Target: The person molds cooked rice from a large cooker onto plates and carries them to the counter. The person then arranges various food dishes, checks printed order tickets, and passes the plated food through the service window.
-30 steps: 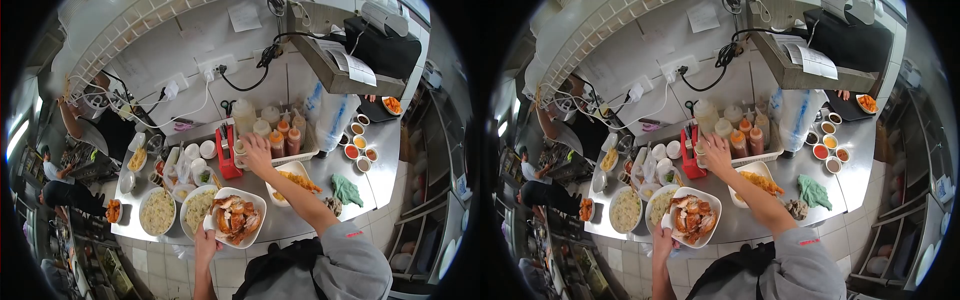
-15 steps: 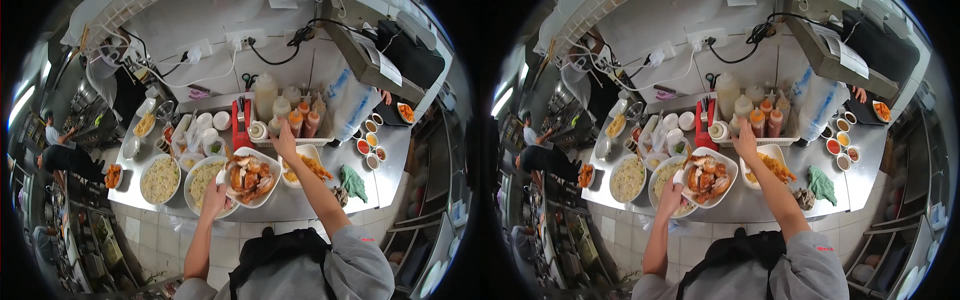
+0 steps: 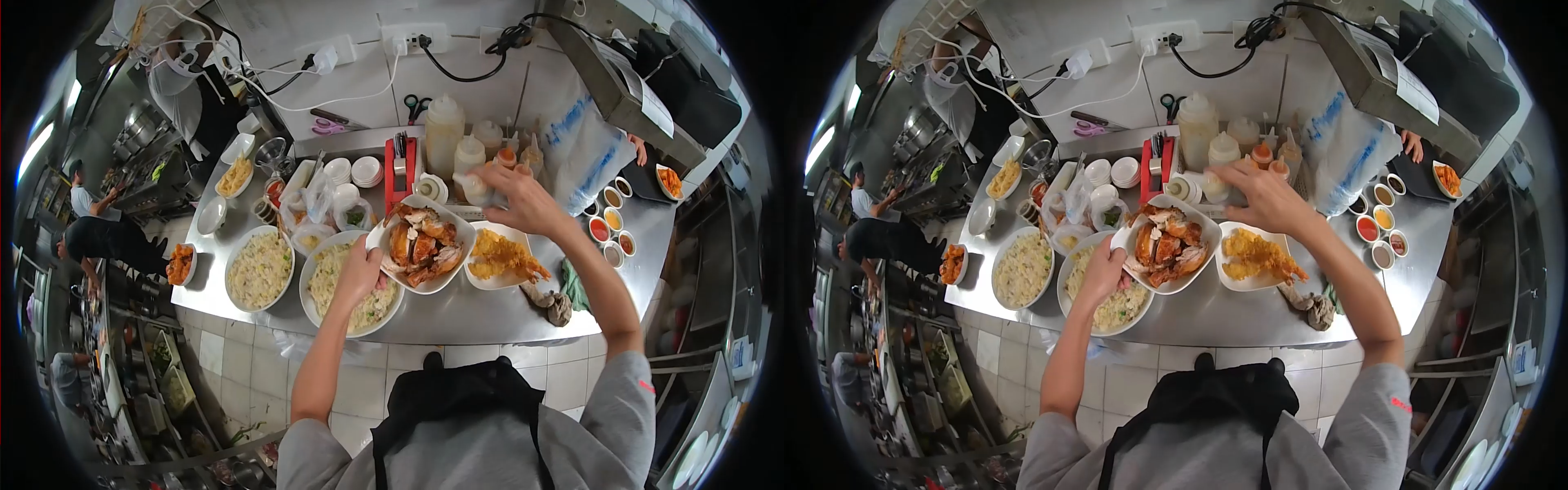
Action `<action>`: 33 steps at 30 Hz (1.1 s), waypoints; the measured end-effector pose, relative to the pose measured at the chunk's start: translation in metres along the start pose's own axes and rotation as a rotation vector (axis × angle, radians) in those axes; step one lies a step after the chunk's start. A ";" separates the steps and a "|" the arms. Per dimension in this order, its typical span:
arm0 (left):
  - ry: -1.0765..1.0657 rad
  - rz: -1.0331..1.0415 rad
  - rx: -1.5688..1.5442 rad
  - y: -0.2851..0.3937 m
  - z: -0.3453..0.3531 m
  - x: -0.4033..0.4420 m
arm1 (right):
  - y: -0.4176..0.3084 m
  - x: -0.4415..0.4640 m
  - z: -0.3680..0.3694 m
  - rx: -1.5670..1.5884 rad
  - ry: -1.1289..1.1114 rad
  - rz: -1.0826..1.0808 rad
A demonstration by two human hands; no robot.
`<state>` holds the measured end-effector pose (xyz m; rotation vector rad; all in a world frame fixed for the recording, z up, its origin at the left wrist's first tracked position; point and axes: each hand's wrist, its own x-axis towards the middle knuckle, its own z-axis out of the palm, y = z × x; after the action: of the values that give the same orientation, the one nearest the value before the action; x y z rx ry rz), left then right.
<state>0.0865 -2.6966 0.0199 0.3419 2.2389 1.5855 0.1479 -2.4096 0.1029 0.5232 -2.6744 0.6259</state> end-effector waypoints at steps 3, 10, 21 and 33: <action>-0.038 -0.013 0.024 0.006 0.004 -0.002 | 0.003 -0.016 -0.005 -0.233 -0.270 -0.005; -0.148 -0.057 0.070 0.017 0.021 -0.005 | 0.019 -0.033 0.001 -0.719 -0.292 -0.183; -0.151 -0.039 0.106 0.026 0.037 0.003 | -0.020 -0.022 -0.001 -0.804 -0.378 -0.123; 0.002 0.086 -0.102 0.030 -0.001 -0.002 | 0.022 0.000 0.024 0.134 0.380 0.268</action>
<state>0.0876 -2.6881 0.0488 0.4135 2.1609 1.7372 0.1329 -2.4026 0.0752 0.0630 -2.3654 0.8858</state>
